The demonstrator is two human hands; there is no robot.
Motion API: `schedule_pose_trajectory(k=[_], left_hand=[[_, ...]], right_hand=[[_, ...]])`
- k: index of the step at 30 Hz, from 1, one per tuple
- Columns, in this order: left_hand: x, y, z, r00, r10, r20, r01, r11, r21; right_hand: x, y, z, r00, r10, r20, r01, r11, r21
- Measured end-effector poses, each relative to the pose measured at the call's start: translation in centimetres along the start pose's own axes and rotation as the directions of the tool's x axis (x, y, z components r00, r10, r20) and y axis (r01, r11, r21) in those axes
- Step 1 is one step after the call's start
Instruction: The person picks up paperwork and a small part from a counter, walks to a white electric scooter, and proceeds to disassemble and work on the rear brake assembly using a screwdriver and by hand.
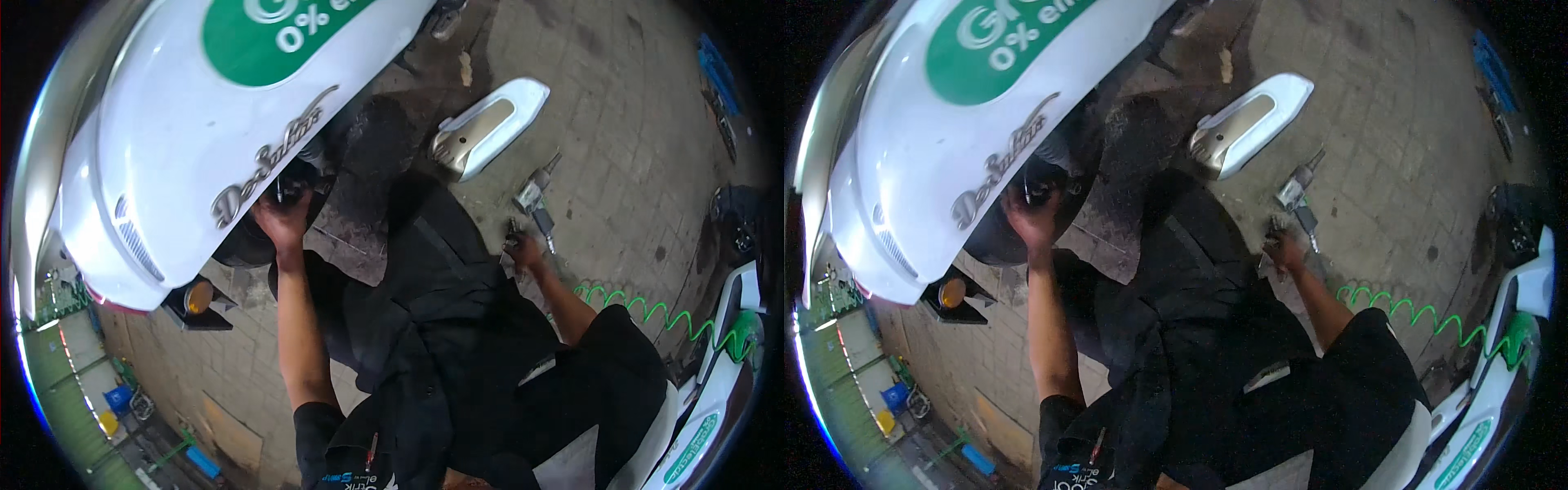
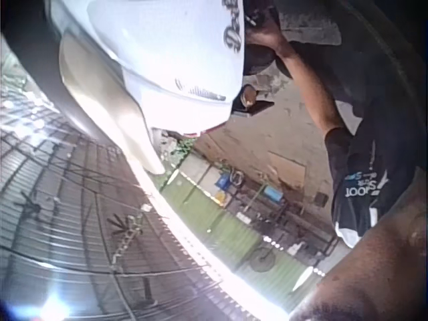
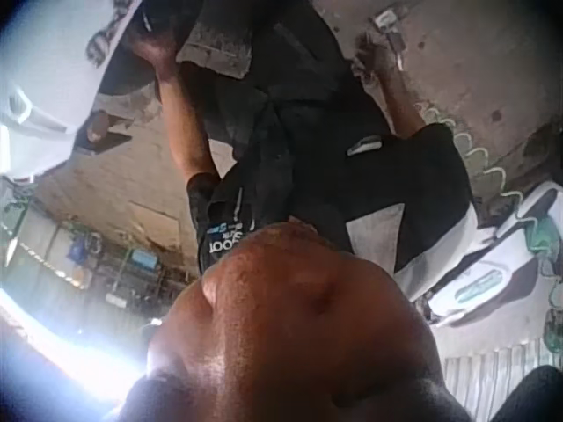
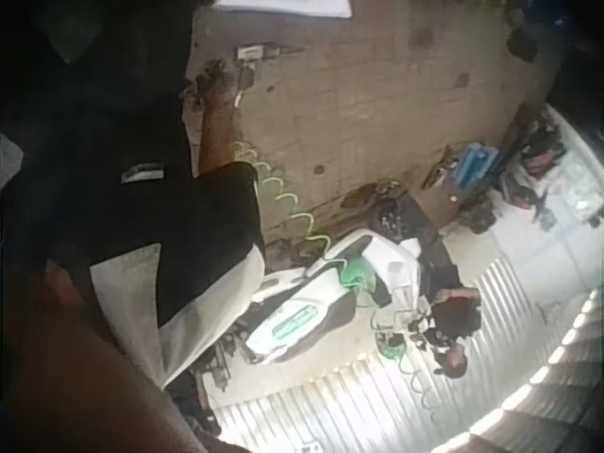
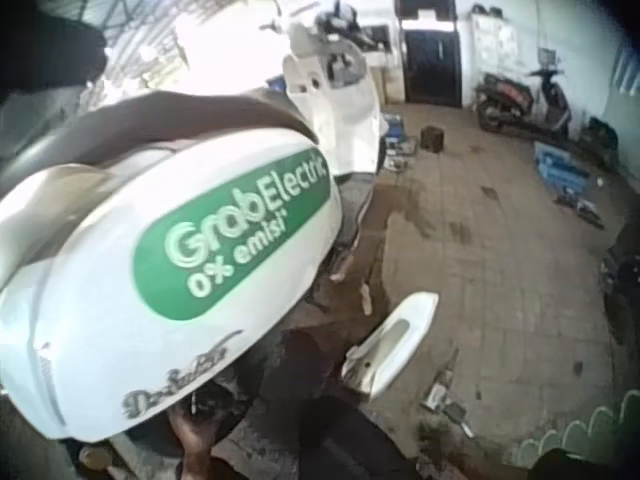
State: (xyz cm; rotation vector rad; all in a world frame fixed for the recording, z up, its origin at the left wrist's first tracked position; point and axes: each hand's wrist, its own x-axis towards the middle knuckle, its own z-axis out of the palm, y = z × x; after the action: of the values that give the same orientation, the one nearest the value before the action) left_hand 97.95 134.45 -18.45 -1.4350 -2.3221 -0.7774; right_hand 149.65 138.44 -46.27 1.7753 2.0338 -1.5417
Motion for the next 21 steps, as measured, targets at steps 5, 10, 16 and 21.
schedule_pose_trajectory(k=[5, 10, 16, 21], left_hand=[[1.1, 0.9, -0.3, 0.979, -0.033, 0.200, 0.027, 0.999, 0.033], [-1.5, -2.3, 2.6, 0.988, -0.044, -0.146, 0.008, 0.972, -0.235], [-1.5, -3.1, 2.8, 0.977, -0.142, -0.160, 0.084, 0.941, -0.328], [-1.0, -2.7, 2.1, 0.989, 0.104, -0.102, -0.105, 0.994, -0.005]], right_hand=[[2.0, 0.0, 3.5, 0.980, -0.178, -0.091, 0.178, 0.984, -0.013], [5.2, -8.8, 2.2, 0.958, -0.212, -0.195, 0.206, 0.977, -0.053], [7.8, -8.2, 3.7, 0.981, -0.132, -0.140, 0.140, 0.989, 0.048], [8.0, -4.9, 4.9, 0.979, -0.136, -0.154, 0.147, 0.988, 0.057]])
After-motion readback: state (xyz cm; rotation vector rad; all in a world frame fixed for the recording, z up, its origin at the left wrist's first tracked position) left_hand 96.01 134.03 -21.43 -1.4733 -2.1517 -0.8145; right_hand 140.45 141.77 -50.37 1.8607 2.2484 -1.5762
